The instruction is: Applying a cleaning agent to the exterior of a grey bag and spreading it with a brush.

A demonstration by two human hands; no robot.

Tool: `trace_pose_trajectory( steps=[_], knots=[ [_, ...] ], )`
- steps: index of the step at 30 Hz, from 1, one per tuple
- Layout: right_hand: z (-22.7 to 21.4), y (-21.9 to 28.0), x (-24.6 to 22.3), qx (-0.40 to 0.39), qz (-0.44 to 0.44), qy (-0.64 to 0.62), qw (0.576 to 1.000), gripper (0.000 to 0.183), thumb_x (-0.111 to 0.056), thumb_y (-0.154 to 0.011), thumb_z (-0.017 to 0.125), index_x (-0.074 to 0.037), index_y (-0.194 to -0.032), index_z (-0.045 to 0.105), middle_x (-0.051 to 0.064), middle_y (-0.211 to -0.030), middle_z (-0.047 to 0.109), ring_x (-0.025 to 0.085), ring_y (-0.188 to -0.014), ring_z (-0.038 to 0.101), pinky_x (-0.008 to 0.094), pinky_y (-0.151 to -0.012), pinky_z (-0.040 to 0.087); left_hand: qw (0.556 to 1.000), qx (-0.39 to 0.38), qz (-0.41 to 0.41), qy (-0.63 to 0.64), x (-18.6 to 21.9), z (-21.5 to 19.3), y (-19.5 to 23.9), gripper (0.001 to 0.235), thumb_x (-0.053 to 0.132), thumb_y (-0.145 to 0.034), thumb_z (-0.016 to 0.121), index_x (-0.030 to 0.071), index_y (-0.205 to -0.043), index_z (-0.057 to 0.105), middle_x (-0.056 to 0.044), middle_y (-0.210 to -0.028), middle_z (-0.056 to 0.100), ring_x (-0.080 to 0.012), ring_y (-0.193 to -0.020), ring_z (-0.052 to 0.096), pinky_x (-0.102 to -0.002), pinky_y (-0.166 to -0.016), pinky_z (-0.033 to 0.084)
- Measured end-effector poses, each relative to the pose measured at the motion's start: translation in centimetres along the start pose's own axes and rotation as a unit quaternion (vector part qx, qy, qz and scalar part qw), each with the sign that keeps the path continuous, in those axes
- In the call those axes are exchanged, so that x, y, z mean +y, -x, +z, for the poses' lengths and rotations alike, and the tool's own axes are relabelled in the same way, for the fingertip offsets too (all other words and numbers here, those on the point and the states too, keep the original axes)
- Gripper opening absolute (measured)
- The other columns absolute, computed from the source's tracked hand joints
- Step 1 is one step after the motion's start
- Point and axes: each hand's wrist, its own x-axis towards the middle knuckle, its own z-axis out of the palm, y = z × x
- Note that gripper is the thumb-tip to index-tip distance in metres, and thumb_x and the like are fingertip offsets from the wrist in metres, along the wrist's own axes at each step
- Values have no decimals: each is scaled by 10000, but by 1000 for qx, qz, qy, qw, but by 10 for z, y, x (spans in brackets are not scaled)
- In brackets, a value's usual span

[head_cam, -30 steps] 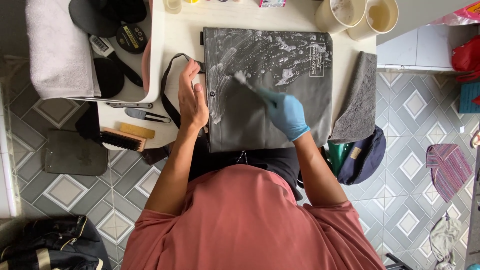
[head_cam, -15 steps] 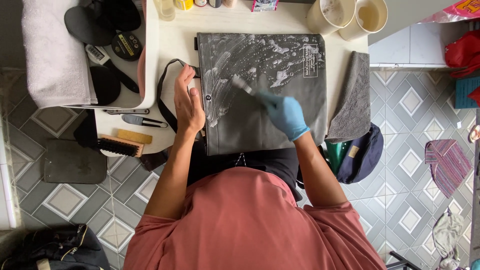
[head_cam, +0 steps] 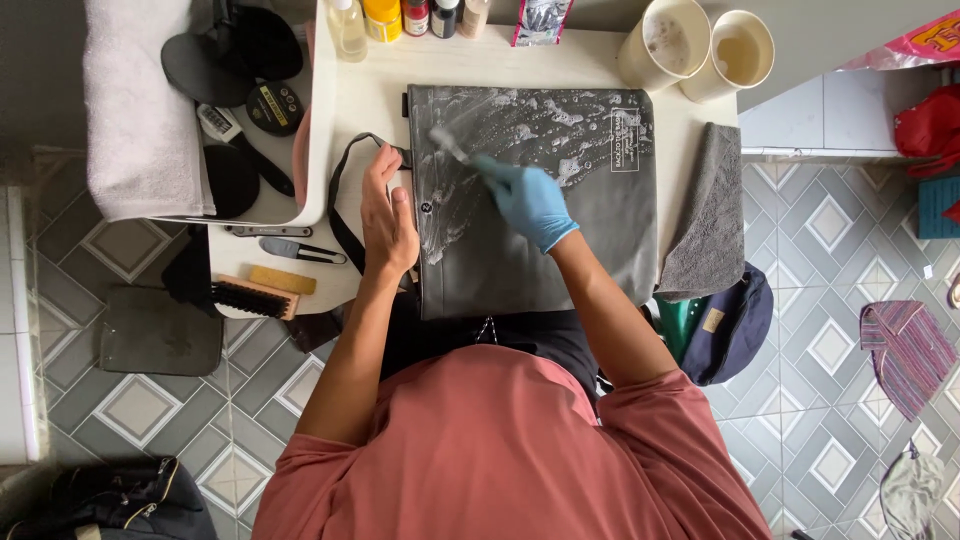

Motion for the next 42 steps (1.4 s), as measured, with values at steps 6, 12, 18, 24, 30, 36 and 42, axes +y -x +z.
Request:
trace_pose_trajectory(
  steps=[6,12,18,24,30,36,42],
  knots=[
    [6,-21,4,-28,56,-20,998,362,-279,-1021,538,-378,-1344,667,100,-1064,780,394,-932,735,556,-839,599,1000,-4,3,8,-3,1,3,743,568,-1092,196,-31,-1497,364,-256,-1397,493,-447,-1314,566,-548,-1119,436],
    [31,-33,-6,-124,41,-73,989,315,-429,-984,585,-501,-1283,657,-58,-1148,762,294,-1046,730,490,-917,599,1000,3,11,9,-5,3,2,711,539,-1106,209,-29,-1503,367,-256,-1402,499,-449,-1302,568,-565,-1096,450],
    [45,-42,-16,-85,10,-168,982,331,-304,-1004,599,-354,-1318,692,10,-1167,763,340,-1050,722,532,-883,596,1000,-2,7,16,-2,2,1,713,535,-1106,207,-35,-1505,363,-262,-1403,491,-454,-1303,565,-576,-1090,448],
    [22,-34,-44,-81,18,-126,989,344,-263,-999,583,-276,-1322,699,85,-1161,769,372,-1026,735,544,-892,591,1000,-3,7,9,-4,2,1,707,531,-1110,217,-33,-1511,358,-254,-1414,484,-433,-1318,560,-576,-1098,440],
    [17,-28,-35,-54,60,-111,991,391,-234,-1038,478,-208,-1396,634,179,-1149,762,472,-1007,709,604,-883,571,1000,1,16,20,-3,2,1,688,518,-1108,243,-30,-1502,374,-249,-1382,501,-439,-1294,574,-565,-1097,442],
    [9,-22,6,-99,44,-3,994,350,-354,-1024,509,-395,-1334,666,142,-1032,780,422,-974,732,572,-883,588,1000,-17,19,-1,-6,1,0,696,520,-1104,219,-37,-1496,366,-244,-1394,490,-440,-1306,568,-554,-1092,455],
    [-5,19,12,-30,56,55,996,285,-397,-974,567,-347,-1180,757,138,-780,751,388,-760,752,536,-670,619,999,-31,10,-17,-2,2,-2,738,549,-1091,186,-38,-1513,337,-258,-1407,482,-438,-1328,556,-560,-1118,436]
  ],
)
